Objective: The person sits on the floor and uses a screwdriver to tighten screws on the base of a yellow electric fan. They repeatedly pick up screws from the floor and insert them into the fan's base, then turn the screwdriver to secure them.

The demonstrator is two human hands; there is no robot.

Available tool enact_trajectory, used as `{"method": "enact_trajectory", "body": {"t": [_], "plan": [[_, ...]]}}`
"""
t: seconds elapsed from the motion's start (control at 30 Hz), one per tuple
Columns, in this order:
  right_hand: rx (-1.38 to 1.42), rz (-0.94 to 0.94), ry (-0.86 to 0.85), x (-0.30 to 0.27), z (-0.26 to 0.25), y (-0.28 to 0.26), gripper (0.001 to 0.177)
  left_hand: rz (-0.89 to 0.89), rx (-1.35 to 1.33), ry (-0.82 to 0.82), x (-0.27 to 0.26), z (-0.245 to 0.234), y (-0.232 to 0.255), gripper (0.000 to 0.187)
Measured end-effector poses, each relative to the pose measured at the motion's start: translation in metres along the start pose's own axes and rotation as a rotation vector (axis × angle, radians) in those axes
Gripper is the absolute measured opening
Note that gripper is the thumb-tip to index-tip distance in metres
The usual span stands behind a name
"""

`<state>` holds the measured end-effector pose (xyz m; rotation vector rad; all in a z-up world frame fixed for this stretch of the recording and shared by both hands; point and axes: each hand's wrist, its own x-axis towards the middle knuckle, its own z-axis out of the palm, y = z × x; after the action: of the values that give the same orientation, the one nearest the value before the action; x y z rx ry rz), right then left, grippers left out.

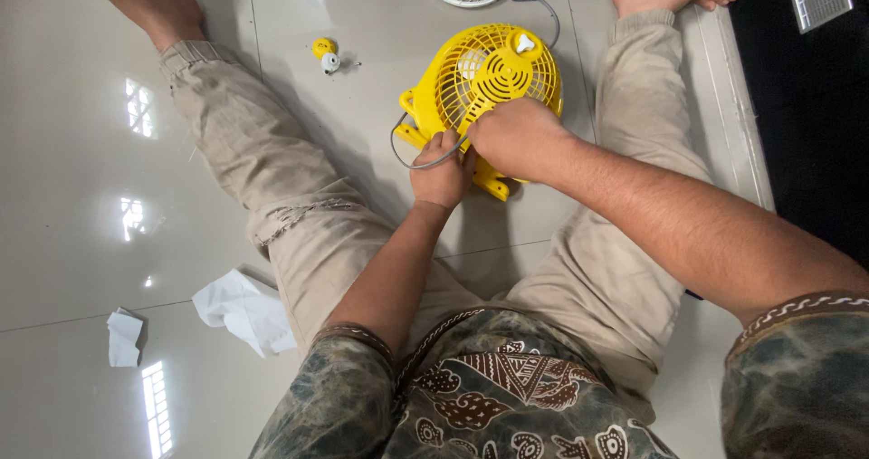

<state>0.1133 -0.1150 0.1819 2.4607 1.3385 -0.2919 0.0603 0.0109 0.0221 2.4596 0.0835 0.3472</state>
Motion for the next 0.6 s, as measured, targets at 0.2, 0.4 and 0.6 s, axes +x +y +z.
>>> {"method": "enact_trajectory", "body": {"t": [0.2, 0.4, 0.6], "plan": [[0.032, 0.071, 0.045, 0.001, 0.002, -0.005, 0.012, 0.006, -0.018, -0.013, 0.001, -0.004, 0.002, 0.035], [-0.14, 0.027, 0.056, -0.008, -0.057, -0.017, 0.011, 0.039, -0.061, -0.097, -0.004, -0.004, 0.006, 0.032], [-0.061, 0.173, 0.523, -0.093, -0.153, 0.046, 0.027, 0.197, -0.124, -0.158, 0.02, -0.018, -0.017, 0.037]]}}
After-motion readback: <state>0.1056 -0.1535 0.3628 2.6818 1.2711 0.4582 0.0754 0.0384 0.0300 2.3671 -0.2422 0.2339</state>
